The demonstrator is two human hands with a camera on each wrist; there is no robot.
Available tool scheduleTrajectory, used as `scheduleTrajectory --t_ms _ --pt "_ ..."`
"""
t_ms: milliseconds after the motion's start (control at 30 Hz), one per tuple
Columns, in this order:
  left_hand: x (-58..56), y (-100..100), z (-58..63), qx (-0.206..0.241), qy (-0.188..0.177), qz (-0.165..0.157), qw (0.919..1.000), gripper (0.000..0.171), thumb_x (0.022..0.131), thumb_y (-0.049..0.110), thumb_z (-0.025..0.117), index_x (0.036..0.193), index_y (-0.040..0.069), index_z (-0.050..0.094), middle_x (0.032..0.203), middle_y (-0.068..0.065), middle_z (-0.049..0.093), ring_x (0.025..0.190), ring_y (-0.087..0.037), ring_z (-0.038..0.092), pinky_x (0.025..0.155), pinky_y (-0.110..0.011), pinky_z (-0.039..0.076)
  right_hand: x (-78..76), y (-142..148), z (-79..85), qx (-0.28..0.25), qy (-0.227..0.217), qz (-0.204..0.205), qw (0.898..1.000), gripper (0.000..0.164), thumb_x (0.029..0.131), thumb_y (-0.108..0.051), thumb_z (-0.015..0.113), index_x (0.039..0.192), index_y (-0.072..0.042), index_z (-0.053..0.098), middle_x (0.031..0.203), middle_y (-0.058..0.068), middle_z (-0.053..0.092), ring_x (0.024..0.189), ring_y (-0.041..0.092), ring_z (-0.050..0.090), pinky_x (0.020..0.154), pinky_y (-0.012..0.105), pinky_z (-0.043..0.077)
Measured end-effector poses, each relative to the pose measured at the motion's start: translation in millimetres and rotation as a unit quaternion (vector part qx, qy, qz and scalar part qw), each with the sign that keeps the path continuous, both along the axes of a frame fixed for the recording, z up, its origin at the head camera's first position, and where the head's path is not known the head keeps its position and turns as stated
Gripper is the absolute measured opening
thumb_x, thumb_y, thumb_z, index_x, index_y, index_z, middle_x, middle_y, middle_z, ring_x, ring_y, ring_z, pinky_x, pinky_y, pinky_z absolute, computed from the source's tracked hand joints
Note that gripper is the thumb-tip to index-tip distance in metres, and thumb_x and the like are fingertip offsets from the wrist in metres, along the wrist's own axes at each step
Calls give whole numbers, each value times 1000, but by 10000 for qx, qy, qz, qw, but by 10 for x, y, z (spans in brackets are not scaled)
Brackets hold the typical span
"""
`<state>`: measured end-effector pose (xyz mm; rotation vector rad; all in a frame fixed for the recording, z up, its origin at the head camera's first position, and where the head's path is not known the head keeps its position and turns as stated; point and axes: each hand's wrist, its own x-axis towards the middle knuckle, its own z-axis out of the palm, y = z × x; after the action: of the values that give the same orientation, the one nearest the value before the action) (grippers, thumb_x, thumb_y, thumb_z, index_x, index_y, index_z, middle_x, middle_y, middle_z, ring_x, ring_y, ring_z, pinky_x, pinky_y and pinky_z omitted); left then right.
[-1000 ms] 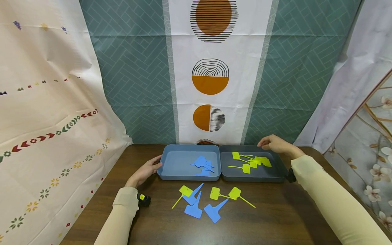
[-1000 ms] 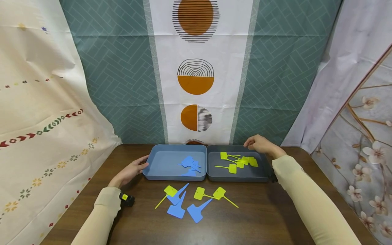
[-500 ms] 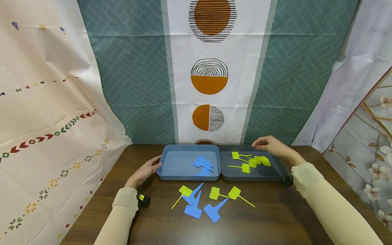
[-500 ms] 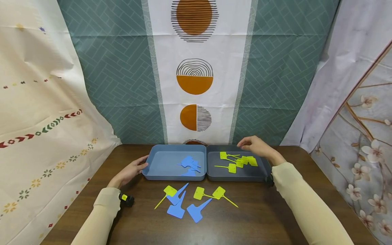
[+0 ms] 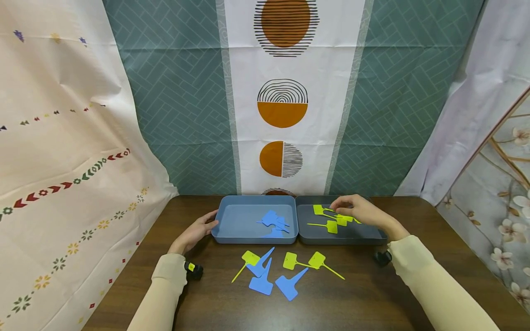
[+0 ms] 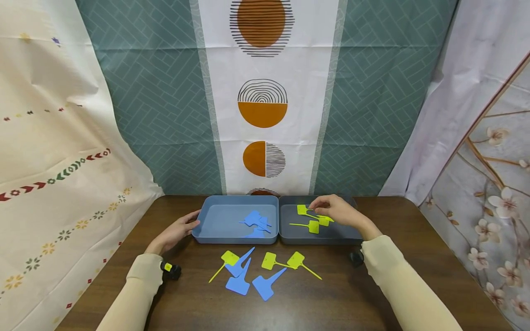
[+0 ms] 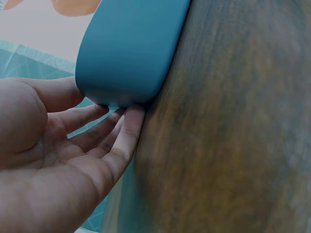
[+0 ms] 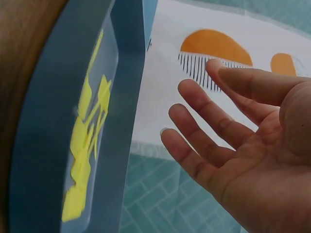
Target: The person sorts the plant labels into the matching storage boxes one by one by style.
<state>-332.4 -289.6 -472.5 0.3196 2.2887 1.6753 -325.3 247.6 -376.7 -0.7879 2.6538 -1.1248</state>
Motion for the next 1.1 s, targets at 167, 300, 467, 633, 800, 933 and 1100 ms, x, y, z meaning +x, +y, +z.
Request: scheduleTrajectory --t_ms 167,300,467,633,800,933,1100 --pt "-6 -5 -6 -3 -29 17 10000 60 114 13 38 166 -1 11 168 -30 14 153 -47 25 122 -62 24 82 -106 -57 60 170 111 9998 20 105 -12 61 121 -5 72 118 10 71 107 27 63 89 39 55" --pt "-12 -11 -9 -7 -55 53 10000 60 114 13 38 166 -1 11 168 -29 14 153 -47 24 122 -62 24 150 -171 -109 12 221 359 9991 20 104 -11 62 120 -5 72 115 10 71 104 25 63 87 35 56" --pt "-19 -8 -16 13 -66 27 10000 60 114 13 38 166 -1 11 168 -29 14 153 -46 25 122 -61 25 233 -236 -208 -135 -12 877 9961 20 104 -11 62 121 -7 72 121 17 70 106 28 65 89 36 55" --pt "-22 -9 -17 9 -54 8 10000 60 114 13 38 166 -1 10 169 -29 13 153 -47 24 122 -62 25 296 -299 -310 -142 -413 1237 9914 25 104 -14 63 126 -3 70 125 18 69 108 26 65 92 33 54" --pt "-22 -14 -14 -18 -60 -1 10000 60 114 13 38 166 -1 11 169 -29 13 154 -46 22 122 -62 23 334 -357 -381 -260 -695 1549 9851 27 102 -8 64 126 3 68 122 22 68 106 29 65 89 28 55" --pt "-21 -12 -12 -30 -48 -12 10000 60 114 13 38 166 -2 11 169 -29 13 154 -47 22 122 -62 24 352 -392 -439 -326 -799 1762 9806 27 101 -5 64 126 5 67 122 24 68 109 38 64 90 27 55" --pt "-19 -6 -10 -51 -49 5 10000 60 114 13 38 166 -2 11 169 -29 13 153 -47 23 122 -62 25 396 -441 -500 -179 -905 1891 9776 28 99 -4 66 126 2 68 123 19 69 114 43 63 95 35 56"
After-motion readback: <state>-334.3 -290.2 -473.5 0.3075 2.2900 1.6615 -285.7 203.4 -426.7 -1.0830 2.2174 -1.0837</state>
